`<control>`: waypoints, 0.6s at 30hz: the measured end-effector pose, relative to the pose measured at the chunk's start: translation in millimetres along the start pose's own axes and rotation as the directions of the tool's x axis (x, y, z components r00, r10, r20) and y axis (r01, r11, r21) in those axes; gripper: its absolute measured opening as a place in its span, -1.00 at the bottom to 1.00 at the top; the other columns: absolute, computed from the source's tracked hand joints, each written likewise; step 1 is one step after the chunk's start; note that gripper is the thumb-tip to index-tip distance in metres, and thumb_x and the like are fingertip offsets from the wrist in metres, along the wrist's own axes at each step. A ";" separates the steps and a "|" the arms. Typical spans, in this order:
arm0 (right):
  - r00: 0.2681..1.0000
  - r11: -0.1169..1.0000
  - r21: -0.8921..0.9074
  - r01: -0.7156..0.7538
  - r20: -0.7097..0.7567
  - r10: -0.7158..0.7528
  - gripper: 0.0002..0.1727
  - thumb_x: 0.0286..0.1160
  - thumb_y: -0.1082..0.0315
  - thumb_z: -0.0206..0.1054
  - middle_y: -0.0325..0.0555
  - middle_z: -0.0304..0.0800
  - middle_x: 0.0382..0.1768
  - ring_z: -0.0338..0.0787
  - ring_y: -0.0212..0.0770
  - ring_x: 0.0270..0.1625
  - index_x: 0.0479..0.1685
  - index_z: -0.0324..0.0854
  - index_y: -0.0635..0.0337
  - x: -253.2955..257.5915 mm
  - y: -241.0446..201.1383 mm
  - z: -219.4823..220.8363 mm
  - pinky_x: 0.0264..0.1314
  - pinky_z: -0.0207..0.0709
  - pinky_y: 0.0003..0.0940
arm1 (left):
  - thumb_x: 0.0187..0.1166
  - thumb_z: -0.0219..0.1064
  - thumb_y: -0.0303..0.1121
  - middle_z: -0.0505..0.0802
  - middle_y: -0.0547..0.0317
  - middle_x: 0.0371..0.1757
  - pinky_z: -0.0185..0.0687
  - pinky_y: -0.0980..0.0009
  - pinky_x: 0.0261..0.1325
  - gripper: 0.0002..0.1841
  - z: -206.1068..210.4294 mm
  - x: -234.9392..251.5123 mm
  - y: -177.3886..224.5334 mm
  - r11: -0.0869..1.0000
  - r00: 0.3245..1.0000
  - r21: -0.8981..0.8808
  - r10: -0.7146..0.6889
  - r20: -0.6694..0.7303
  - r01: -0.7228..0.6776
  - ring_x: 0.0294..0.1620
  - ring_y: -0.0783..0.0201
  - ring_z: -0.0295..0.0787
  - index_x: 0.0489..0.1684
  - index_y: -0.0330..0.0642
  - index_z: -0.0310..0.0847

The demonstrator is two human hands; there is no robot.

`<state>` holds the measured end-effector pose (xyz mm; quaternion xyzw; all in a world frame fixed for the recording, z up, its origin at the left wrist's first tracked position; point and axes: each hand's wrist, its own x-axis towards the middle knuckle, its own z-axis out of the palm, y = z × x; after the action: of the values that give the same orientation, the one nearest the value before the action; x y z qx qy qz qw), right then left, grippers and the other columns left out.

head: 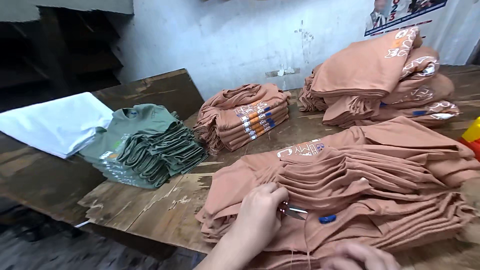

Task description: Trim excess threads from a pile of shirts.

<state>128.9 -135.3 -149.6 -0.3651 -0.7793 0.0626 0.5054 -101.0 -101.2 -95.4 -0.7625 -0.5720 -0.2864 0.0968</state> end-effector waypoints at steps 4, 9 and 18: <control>0.991 0.995 -0.105 -0.001 0.137 0.015 -0.82 0.40 0.04 0.51 -0.09 0.87 0.08 0.69 0.10 0.30 -0.27 0.92 -0.14 21.7 -17.5 12.0 0.41 0.34 0.25 | 0.46 0.39 -0.05 0.78 0.27 -0.48 0.68 0.08 -0.34 -0.77 -32.5 -8.2 21.7 0.954 0.916 -0.065 -0.259 0.306 0.292 -0.41 0.23 0.76 -0.35 0.03 0.75; 0.953 0.949 0.190 0.252 -0.220 -0.208 -0.93 0.36 0.41 0.54 -0.03 0.79 -0.19 0.81 -0.28 -0.01 -0.33 0.84 0.25 3.1 2.7 51.8 0.21 0.71 -0.47 | 0.50 0.47 -0.04 0.81 0.27 -0.51 0.64 0.25 -0.35 -0.71 -29.9 -17.8 28.0 0.796 0.847 -0.406 -0.236 0.476 0.449 -0.50 0.37 0.71 -0.37 -0.09 0.82; 0.946 0.706 0.688 -0.170 -0.088 0.313 -0.96 0.47 0.52 0.46 -0.06 0.60 0.04 0.81 -0.45 -0.33 -0.30 0.75 0.32 18.0 -8.2 28.2 -0.30 0.88 -0.53 | 0.41 0.56 -0.04 0.83 0.23 -0.15 0.69 0.11 0.05 -0.74 -46.2 -25.9 36.8 0.989 0.994 -0.141 -0.038 0.101 0.052 -0.03 0.17 0.78 -0.10 0.08 0.85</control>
<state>97.3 -122.2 -146.0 -0.2618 -0.5946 0.3684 0.6650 -86.7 -156.3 -65.2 -0.7675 -0.5711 -0.2913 0.0070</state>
